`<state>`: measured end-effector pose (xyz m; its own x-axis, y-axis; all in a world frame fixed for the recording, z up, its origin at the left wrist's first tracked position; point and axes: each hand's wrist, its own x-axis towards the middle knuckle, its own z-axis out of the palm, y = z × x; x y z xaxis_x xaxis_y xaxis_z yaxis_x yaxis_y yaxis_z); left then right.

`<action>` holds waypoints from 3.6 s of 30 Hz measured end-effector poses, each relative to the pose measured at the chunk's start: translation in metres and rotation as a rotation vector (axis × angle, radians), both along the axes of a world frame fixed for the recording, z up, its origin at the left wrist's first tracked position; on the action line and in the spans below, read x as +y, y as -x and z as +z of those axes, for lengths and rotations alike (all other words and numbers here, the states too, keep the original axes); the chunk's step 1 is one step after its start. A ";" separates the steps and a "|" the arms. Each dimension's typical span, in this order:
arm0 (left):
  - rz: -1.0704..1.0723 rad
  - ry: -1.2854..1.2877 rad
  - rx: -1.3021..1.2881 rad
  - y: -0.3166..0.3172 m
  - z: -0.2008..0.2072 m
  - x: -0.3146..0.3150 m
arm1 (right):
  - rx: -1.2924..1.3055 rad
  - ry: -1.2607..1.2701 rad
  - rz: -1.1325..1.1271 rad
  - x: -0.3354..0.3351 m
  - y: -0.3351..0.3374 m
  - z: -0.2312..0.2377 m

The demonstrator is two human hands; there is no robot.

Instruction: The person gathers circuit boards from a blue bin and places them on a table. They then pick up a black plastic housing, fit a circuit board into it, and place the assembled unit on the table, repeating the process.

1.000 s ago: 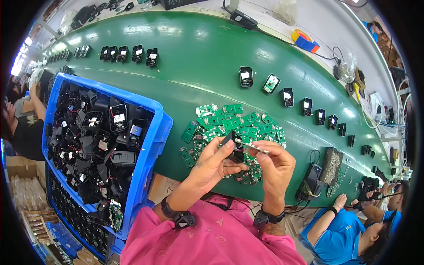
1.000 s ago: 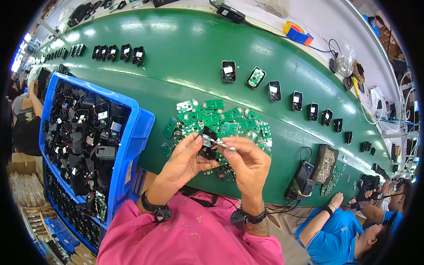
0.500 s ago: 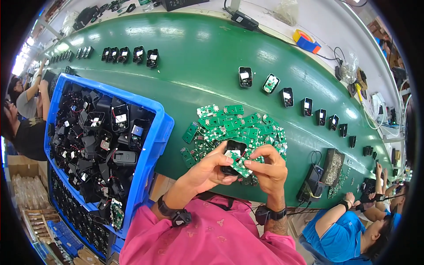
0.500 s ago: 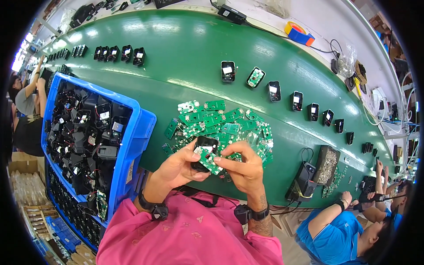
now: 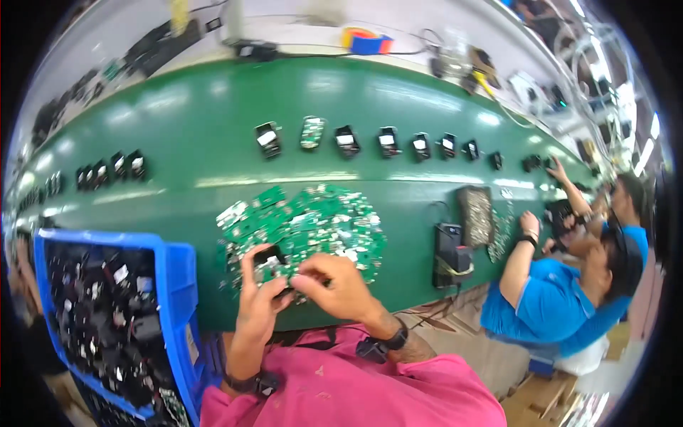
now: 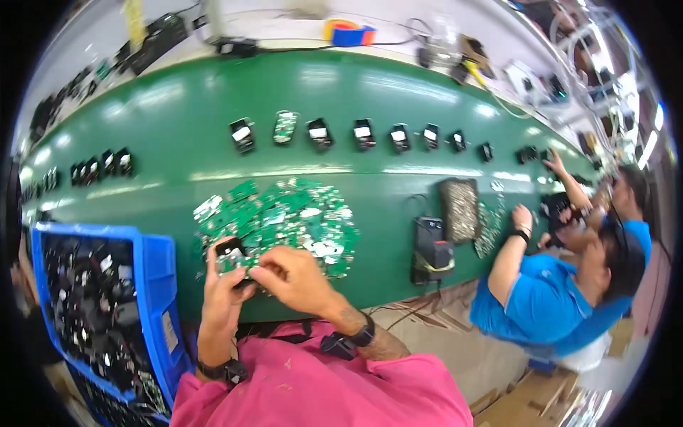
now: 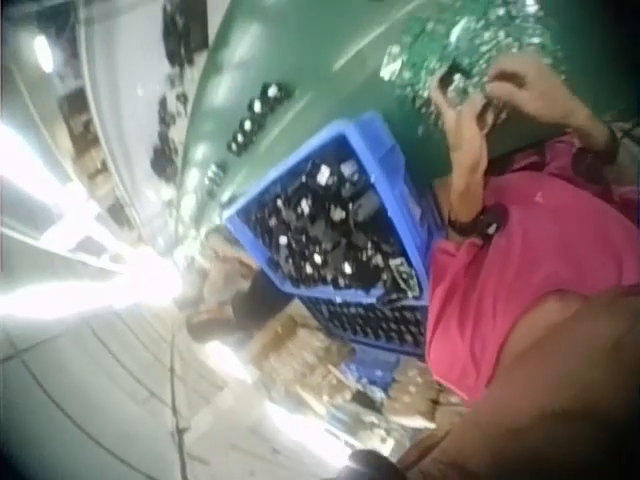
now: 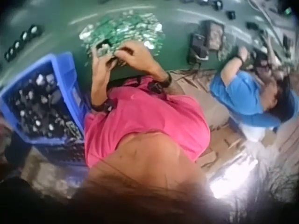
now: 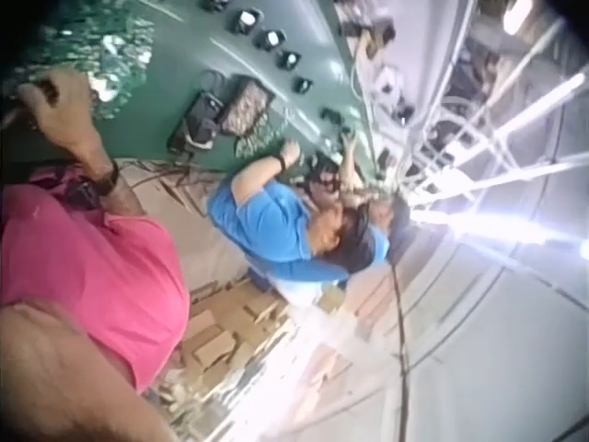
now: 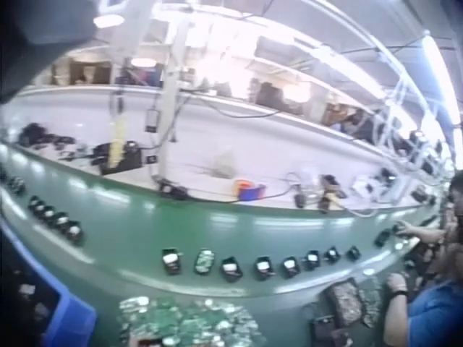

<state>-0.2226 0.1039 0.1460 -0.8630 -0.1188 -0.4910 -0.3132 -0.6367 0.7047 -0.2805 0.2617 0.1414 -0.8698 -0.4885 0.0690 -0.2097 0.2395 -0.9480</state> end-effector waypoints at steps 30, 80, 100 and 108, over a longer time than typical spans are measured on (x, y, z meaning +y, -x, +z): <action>-0.204 0.569 0.374 0.005 -0.003 0.000 | 0.279 -0.124 -0.145 -0.004 -0.013 0.030; -0.183 0.847 0.622 0.028 -0.013 -0.015 | -0.057 0.133 -0.027 -0.003 0.012 -0.010; 0.092 0.881 0.420 0.016 -0.008 0.005 | 0.183 -0.203 -0.066 -0.022 0.010 0.036; -0.172 0.469 0.468 0.017 -0.014 -0.003 | 0.257 -0.187 -0.185 -0.013 0.015 0.018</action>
<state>-0.2396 0.1011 0.1325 -0.9975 -0.0698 0.0080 0.0218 -0.1995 0.9797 -0.2954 0.2489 0.1593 -0.9105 -0.3491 0.2215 -0.3725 0.4603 -0.8058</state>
